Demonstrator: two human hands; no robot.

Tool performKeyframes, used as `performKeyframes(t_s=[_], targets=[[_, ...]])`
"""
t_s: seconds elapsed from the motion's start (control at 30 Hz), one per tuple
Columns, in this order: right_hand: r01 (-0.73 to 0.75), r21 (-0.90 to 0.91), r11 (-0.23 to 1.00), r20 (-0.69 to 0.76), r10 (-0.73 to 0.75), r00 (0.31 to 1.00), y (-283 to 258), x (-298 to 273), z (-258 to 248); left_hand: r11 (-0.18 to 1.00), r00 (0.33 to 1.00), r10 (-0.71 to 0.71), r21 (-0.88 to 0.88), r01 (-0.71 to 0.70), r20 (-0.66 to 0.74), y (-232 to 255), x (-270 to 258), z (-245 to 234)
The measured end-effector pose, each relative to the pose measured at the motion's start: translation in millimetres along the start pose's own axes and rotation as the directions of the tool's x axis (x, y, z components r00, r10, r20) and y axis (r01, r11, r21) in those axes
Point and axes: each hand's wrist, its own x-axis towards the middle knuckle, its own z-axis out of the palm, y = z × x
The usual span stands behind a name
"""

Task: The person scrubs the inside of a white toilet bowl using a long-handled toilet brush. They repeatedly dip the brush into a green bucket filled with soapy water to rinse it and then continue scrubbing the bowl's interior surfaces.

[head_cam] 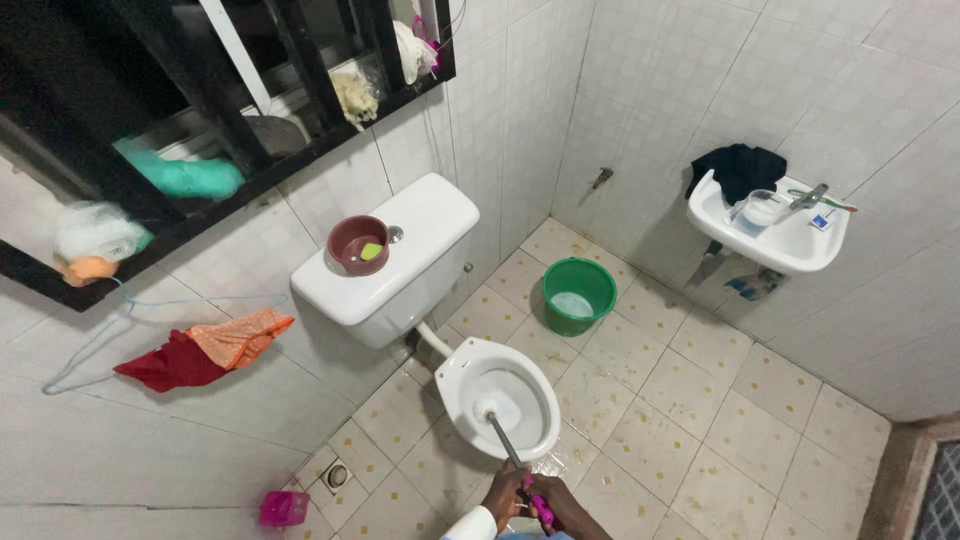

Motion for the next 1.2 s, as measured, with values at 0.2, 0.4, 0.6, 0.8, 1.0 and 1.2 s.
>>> performKeyframes(t_s=[0.2, 0.4, 0.6, 0.8, 1.0, 1.2], targets=[[0.108, 0.000, 0.994, 0.041, -0.108, 0.993, -0.6, 0.5, 3.6, 0.999, 0.997, -0.032, 0.029, 0.030, 0.076, 7.0, 3.0, -0.2], [0.076, -0.024, 0.997, -0.074, -0.078, 0.994, -0.9, 3.8, 5.8, 0.993, 0.995, -0.079, 0.091, 0.073, 0.057, 16.2, 17.3, 6.8], [0.128, -0.039, 0.991, 0.040, -0.127, 0.991, 0.2, -1.1, -29.5, 0.995, 0.995, -0.094, 0.045, 0.093, 0.036, 8.1, 32.1, 24.1], [0.149, -0.186, 0.971, 0.100, -0.132, 0.986, -13.1, 0.0, -76.5, 0.996, 0.994, -0.093, -0.016, 0.093, -0.057, -7.6, 54.9, 68.2], [0.104, -0.242, 0.965, 0.126, -0.075, 0.989, -21.4, -15.0, -141.2, 0.997, 0.997, -0.028, -0.079, 0.022, -0.075, -34.4, 74.2, 121.6], [0.144, -0.307, 0.941, 0.153, -0.100, 0.983, -27.7, -22.0, -197.0, 0.987, 0.992, 0.026, -0.151, -0.045, -0.126, -60.9, 99.1, 174.5]])
